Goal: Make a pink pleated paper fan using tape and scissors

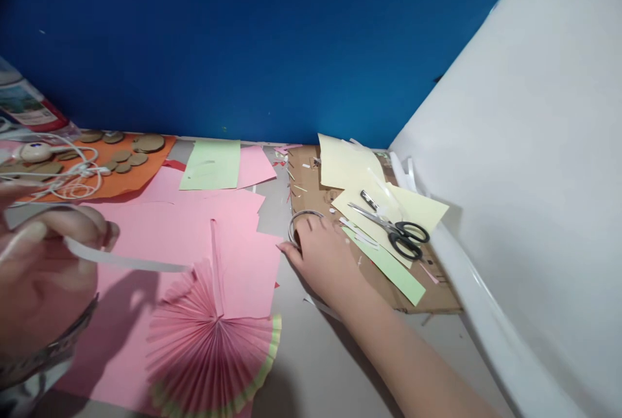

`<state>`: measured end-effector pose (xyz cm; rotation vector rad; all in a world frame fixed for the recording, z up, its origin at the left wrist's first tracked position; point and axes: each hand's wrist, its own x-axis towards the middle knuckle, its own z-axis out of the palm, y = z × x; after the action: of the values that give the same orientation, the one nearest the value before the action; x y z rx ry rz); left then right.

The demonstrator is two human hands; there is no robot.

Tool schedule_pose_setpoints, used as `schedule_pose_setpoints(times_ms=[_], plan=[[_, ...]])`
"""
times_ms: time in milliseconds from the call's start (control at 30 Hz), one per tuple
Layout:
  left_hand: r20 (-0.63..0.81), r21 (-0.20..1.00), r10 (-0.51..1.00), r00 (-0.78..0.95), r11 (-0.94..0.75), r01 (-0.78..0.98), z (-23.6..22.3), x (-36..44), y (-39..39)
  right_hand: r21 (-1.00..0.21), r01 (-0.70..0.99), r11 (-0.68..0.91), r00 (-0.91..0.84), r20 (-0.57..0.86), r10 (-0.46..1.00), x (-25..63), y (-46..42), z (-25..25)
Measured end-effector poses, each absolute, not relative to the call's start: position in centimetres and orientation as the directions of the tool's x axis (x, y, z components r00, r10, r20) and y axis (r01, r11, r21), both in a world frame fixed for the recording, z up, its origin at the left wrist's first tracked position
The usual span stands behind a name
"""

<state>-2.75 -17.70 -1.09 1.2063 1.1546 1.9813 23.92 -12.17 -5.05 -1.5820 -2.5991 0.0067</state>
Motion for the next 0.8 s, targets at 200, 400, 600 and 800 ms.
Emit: schedule_pose_setpoints(times_ms=[200,400,600,800], plan=[[0.425,0.881,0.844,-0.326,-0.469,-0.066,-1.7,-1.9,-18.1,-0.119,0.833,0.541,-0.533,0.091,0.841,24.3,-11.1,-6.3],[0.409,0.878,0.888,-0.212,-0.446,-0.174,-1.7,-2.0,-18.3,-0.105,0.846,0.522,-0.514,0.101,0.852,24.3,-11.0,-6.7],[0.378,0.907,0.924,0.051,-0.359,-0.219,-1.4,-1.4,-19.7,-0.420,0.775,0.471,-0.445,0.166,0.880,23.9,-13.1,-4.4],[0.323,0.944,0.867,0.379,-0.326,-0.060,-2.5,-0.3,-21.3,-0.957,0.269,0.106,-0.735,-0.133,0.665,21.0,-17.7,-1.3]])
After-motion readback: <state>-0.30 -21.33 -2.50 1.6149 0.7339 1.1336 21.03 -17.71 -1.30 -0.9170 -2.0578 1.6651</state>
